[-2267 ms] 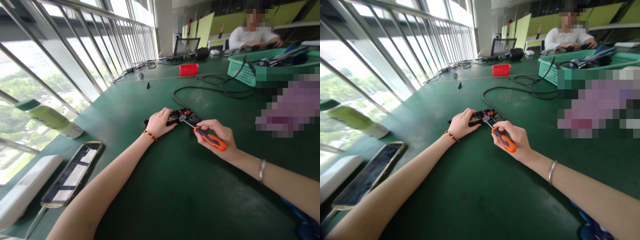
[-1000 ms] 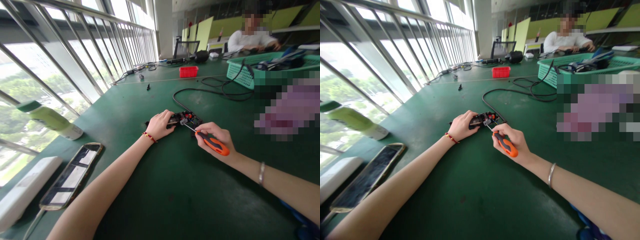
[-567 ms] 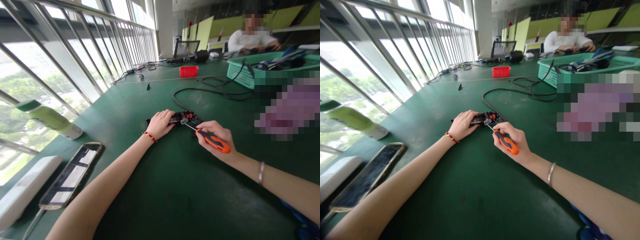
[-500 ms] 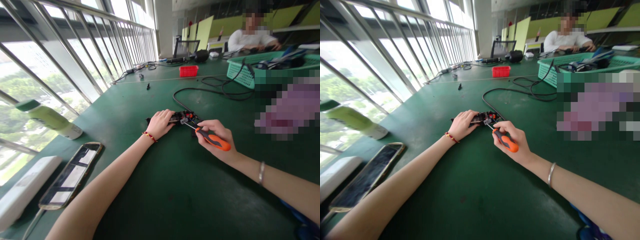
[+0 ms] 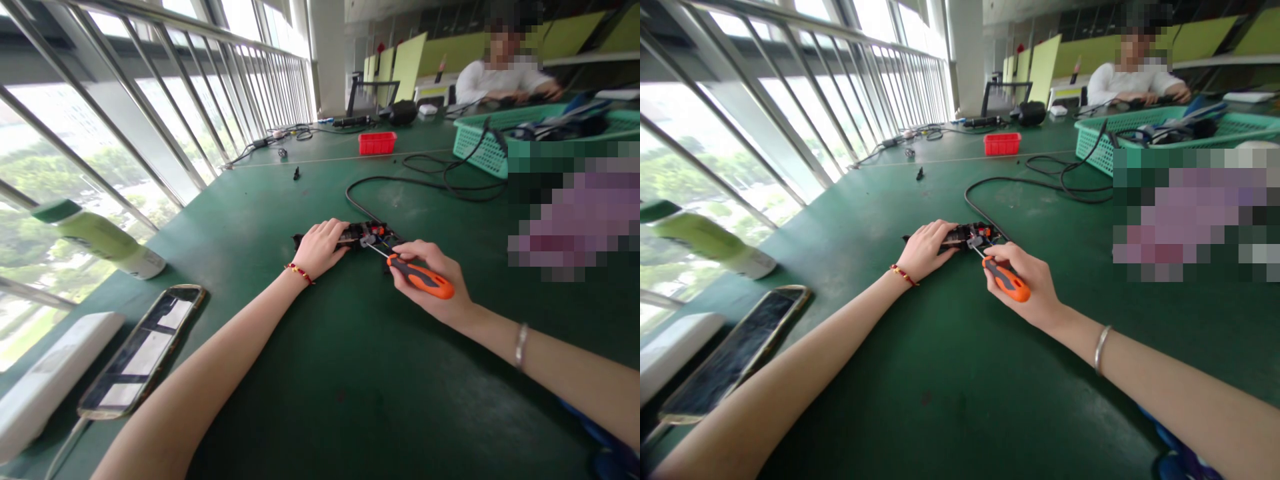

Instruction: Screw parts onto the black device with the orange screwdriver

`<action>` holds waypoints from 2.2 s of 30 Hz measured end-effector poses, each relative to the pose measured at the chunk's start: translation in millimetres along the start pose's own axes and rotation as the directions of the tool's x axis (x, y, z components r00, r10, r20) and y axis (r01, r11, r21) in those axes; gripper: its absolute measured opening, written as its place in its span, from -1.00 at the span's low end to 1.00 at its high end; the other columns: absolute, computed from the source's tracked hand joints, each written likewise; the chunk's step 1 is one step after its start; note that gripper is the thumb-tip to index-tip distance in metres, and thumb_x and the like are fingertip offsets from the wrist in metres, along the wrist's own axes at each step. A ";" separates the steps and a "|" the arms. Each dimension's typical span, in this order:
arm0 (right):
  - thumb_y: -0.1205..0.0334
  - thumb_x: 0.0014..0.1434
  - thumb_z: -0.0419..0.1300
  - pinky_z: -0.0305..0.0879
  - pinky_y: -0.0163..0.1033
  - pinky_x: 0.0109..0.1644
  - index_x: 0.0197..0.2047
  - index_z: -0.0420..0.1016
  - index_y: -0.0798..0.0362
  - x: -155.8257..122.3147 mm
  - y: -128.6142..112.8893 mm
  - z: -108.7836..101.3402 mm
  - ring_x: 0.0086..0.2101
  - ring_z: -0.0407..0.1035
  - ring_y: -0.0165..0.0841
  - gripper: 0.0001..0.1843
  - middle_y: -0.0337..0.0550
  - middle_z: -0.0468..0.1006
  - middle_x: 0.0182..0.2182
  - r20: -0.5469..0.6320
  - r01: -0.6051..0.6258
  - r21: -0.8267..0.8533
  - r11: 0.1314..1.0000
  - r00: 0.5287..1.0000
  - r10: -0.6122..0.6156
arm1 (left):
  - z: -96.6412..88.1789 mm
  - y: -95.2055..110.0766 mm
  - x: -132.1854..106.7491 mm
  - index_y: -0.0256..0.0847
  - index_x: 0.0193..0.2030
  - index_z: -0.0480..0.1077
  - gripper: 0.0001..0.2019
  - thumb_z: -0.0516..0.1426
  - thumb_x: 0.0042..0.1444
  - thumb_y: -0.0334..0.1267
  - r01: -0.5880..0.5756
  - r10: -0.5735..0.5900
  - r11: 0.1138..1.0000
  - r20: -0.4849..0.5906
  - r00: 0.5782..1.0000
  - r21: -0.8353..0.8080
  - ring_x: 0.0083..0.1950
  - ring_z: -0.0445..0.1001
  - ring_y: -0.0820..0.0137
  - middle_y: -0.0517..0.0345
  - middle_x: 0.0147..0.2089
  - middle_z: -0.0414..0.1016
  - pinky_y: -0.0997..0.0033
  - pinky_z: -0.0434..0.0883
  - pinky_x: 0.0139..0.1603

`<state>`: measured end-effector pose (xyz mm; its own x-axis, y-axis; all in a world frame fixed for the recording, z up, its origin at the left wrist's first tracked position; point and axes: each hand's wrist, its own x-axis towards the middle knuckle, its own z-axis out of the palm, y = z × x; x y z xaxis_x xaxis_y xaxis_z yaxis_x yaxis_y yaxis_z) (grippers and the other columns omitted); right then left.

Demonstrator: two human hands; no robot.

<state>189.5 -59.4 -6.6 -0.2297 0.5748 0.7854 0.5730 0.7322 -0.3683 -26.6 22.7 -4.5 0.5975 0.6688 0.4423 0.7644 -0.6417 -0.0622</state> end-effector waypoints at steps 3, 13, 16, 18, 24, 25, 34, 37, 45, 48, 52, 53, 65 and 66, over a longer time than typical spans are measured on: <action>0.33 0.02 0.18 0.42 -0.27 -0.25 -0.06 0.28 -0.08 -0.1 0.9 0.3 -0.34 0.47 -0.37 -0.62 -0.24 0.51 -0.32 -0.004 -0.002 0.022 1.000 1.000 0.002 | 0.1 0.1 0.0 -0.25 0.06 0.21 -0.65 0.05 0.13 -0.25 0.003 -0.003 1.000 0.002 1.000 -0.010 -0.04 0.37 0.27 0.00 -0.02 0.38 0.30 0.29 -0.04; 0.34 0.03 0.20 0.43 -0.31 -0.26 -0.02 0.25 -0.04 -2.2 2.5 1.3 -0.34 0.48 -0.39 -0.58 -0.23 0.48 -0.32 0.001 -0.043 0.072 0.996 0.999 0.043 | 0.2 0.4 -0.1 -0.25 0.06 0.21 -0.65 0.05 0.13 -0.24 0.016 -0.016 1.000 -0.001 1.000 -0.007 -0.06 0.37 0.27 0.00 -0.03 0.38 0.31 0.30 -0.07; 0.32 0.03 0.20 0.41 -0.32 -0.31 -0.09 0.30 -0.05 -2.2 3.1 1.5 -0.42 0.47 -0.40 -0.66 -0.28 0.47 -0.42 0.029 -0.020 0.014 1.000 0.999 0.019 | 0.2 0.4 -0.3 -0.24 0.06 0.21 -0.65 0.04 0.13 -0.23 0.013 -0.013 1.000 0.002 1.000 -0.011 -0.06 0.37 0.28 0.01 -0.03 0.38 0.31 0.30 -0.06; 0.29 0.04 0.19 0.40 -0.32 -0.35 -0.15 0.33 -0.06 -2.4 3.9 1.6 -0.48 0.44 -0.41 -0.74 -0.33 0.43 -0.51 0.037 -0.010 -0.022 1.000 0.999 0.011 | 0.2 0.3 -0.4 -0.24 0.07 0.21 -0.65 0.04 0.13 -0.24 0.009 -0.009 1.000 0.000 1.000 -0.015 -0.06 0.37 0.28 0.00 -0.02 0.38 0.31 0.30 -0.05; 0.31 0.03 0.19 0.44 -0.28 -0.27 0.00 0.24 -0.06 -3.2 4.4 2.1 -0.36 0.47 -0.39 -0.56 -0.25 0.47 -0.32 0.008 -0.064 0.075 0.995 0.998 0.064 | -0.1 0.6 -0.4 -0.25 0.06 0.22 -0.65 0.05 0.12 -0.25 0.013 -0.013 1.000 -0.007 1.000 -0.015 -0.07 0.37 0.28 0.01 -0.03 0.38 0.32 0.31 -0.07; 0.32 0.02 0.19 0.44 -0.28 -0.26 -0.01 0.24 -0.06 -2.8 3.8 2.0 -0.35 0.47 -0.39 -0.57 -0.26 0.47 -0.33 0.014 -0.052 0.069 0.996 0.999 0.051 | -0.3 0.7 -0.3 -0.25 0.06 0.22 -0.65 0.05 0.12 -0.25 0.014 -0.014 1.000 -0.006 1.000 -0.018 -0.07 0.37 0.28 0.01 -0.03 0.38 0.32 0.31 -0.07; 0.32 0.05 0.18 0.39 -0.34 -0.35 -0.12 0.31 -0.03 0.7 1.3 -0.1 -0.46 0.44 -0.43 -0.70 -0.31 0.42 -0.48 0.024 -0.027 0.010 1.000 0.999 0.027 | -1.1 1.1 -0.3 -0.25 0.07 0.21 -0.64 0.05 0.12 -0.25 0.017 -0.017 1.000 0.005 1.000 -0.021 -0.06 0.37 0.27 0.00 -0.02 0.38 0.32 0.31 -0.07; 0.35 0.03 0.19 0.41 -0.31 -0.26 -0.05 0.27 -0.04 0.1 2.1 0.5 -0.34 0.46 -0.39 -0.61 -0.24 0.47 -0.34 0.015 -0.024 0.041 0.999 1.000 0.023 | -0.4 0.8 -0.5 -0.26 0.06 0.22 -0.65 0.05 0.12 -0.25 0.015 -0.015 1.000 -0.005 1.000 -0.018 -0.07 0.37 0.28 0.01 -0.03 0.37 0.33 0.31 -0.07; 0.32 0.05 0.19 0.36 -0.36 -0.38 -0.16 0.33 -0.01 0.7 1.6 0.7 -0.51 0.40 -0.46 -0.75 -0.33 0.38 -0.53 0.029 0.005 -0.030 1.000 1.000 -0.004 | 0.9 0.2 -0.6 -0.27 0.05 0.22 -0.65 0.06 0.12 -0.25 0.003 -0.004 1.000 -0.024 1.000 -0.021 -0.07 0.37 0.29 0.01 -0.03 0.38 0.32 0.32 -0.07; 0.33 0.05 0.18 0.40 -0.33 -0.30 -0.08 0.29 -0.02 0.7 1.4 0.0 -0.42 0.44 -0.42 -0.67 -0.27 0.44 -0.43 0.023 -0.018 0.016 1.000 1.000 0.017 | 1.3 -0.2 -0.4 -0.27 0.05 0.22 -0.65 0.06 0.12 -0.25 0.002 -0.002 1.000 -0.024 1.000 -0.014 -0.07 0.37 0.29 0.01 -0.03 0.38 0.33 0.32 -0.08; 0.34 0.04 0.18 0.41 -0.31 -0.24 -0.06 0.27 -0.04 -0.5 2.6 1.8 -0.35 0.45 -0.40 -0.64 -0.24 0.47 -0.35 0.041 0.001 0.025 1.000 0.999 -0.002 | 1.3 -0.7 -0.5 -0.27 0.06 0.22 -0.64 0.06 0.12 -0.25 0.000 0.000 1.000 -0.019 1.000 -0.011 -0.07 0.37 0.29 0.02 -0.03 0.38 0.33 0.32 -0.07; 0.33 0.04 0.19 0.41 -0.32 -0.27 -0.08 0.29 -0.04 -0.6 2.9 2.3 -0.38 0.44 -0.41 -0.66 -0.25 0.47 -0.38 0.043 0.006 0.006 1.000 0.999 -0.006 | 1.2 -0.8 -0.6 -0.27 0.06 0.22 -0.64 0.06 0.11 -0.25 0.001 -0.001 1.000 -0.020 1.000 -0.011 -0.07 0.37 0.29 0.02 -0.03 0.38 0.34 0.32 -0.07; 0.30 0.05 0.18 0.38 -0.34 -0.35 -0.13 0.31 -0.02 0.7 0.6 0.2 -0.46 0.44 -0.42 -0.73 -0.29 0.46 -0.49 0.062 -0.033 -0.001 0.999 0.998 0.033 | 0.0 0.3 -0.7 -0.29 0.07 0.21 -0.63 0.06 0.12 -0.25 -0.002 0.002 1.000 -0.017 1.000 -0.009 -0.07 0.37 0.28 0.00 -0.03 0.38 0.32 0.33 -0.07; 0.30 0.05 0.18 0.39 -0.33 -0.33 -0.12 0.31 -0.02 0.0 1.0 0.4 -0.43 0.45 -0.41 -0.71 -0.28 0.47 -0.45 0.059 -0.035 -0.005 0.999 0.998 0.035 | 0.0 0.2 -0.7 -0.29 0.07 0.21 -0.63 0.06 0.12 -0.25 -0.003 0.003 1.000 -0.017 1.000 -0.009 -0.07 0.37 0.28 0.00 -0.03 0.38 0.32 0.33 -0.07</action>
<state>189.7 -58.5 -7.2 -0.2552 0.6206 0.7414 0.5846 0.7098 -0.3929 -26.8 22.1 -4.8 0.5955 0.6604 0.4575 0.7602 -0.6473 -0.0552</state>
